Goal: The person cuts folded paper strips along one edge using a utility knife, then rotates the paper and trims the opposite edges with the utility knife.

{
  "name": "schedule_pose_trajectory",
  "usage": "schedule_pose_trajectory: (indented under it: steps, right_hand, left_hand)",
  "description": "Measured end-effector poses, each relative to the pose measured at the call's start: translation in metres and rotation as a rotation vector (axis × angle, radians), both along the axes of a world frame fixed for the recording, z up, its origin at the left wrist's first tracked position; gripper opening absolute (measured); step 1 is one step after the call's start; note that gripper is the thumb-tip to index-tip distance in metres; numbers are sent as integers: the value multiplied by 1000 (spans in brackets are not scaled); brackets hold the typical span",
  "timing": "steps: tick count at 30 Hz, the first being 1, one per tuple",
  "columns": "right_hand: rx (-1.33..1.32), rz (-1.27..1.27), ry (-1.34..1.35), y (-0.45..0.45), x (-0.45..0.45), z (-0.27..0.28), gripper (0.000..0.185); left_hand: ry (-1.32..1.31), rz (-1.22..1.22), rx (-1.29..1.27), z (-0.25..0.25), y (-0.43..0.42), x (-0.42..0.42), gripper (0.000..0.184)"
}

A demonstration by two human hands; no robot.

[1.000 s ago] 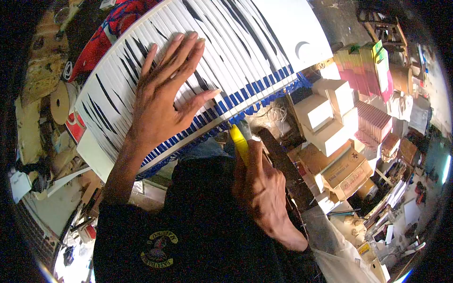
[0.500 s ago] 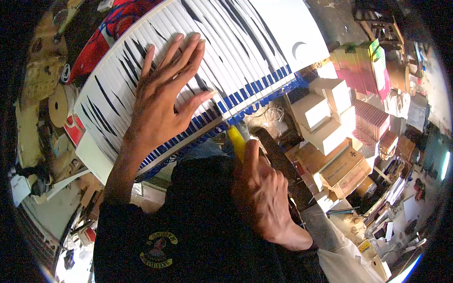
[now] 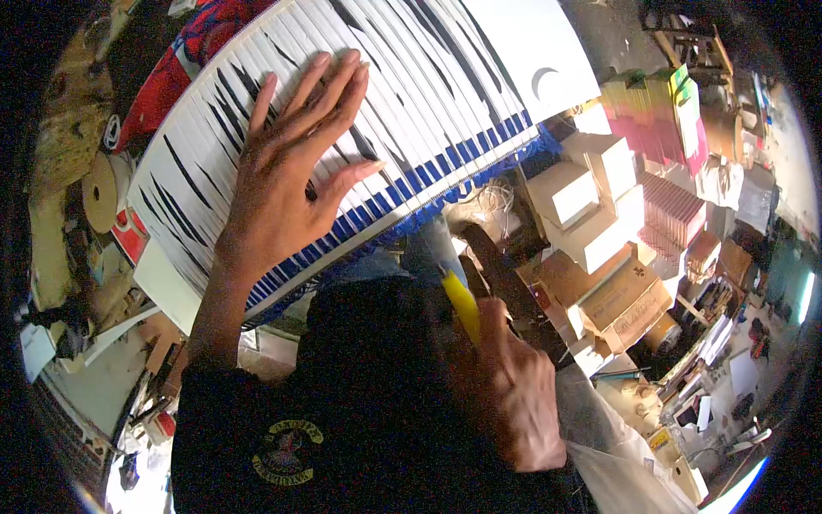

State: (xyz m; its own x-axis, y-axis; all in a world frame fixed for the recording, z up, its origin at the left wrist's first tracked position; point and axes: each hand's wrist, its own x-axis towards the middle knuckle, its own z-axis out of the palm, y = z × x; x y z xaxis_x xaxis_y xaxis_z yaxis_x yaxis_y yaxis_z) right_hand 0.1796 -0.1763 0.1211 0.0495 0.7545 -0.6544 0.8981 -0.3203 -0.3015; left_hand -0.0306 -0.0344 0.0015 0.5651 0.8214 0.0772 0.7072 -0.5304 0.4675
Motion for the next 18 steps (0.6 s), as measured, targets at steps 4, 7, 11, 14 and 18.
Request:
schedule_pose_trajectory:
  steps: [4, 7, 11, 14, 18]
  right_hand:
    - [163, -95, 115, 11, -4, -3, 37]
    - [303, 63, 193, -11, 8, -44, 64]
    - [133, 62, 210, -7, 3, -45, 89]
    - [226, 93, 173, -10, 3, -50, 81]
    - [326, 67, 176, -7, -4, -52, 74]
  left_hand:
    - [8, -26, 7, -1, 3, -1, 72]
    - [-2, -22, -1, 0, 4, -2, 75]
    - [-11, -26, 1, 0, 3, -2, 75]
    - [-7, -25, 9, -1, 3, -1, 74]
    - [-19, -18, 5, 0, 3, -1, 73]
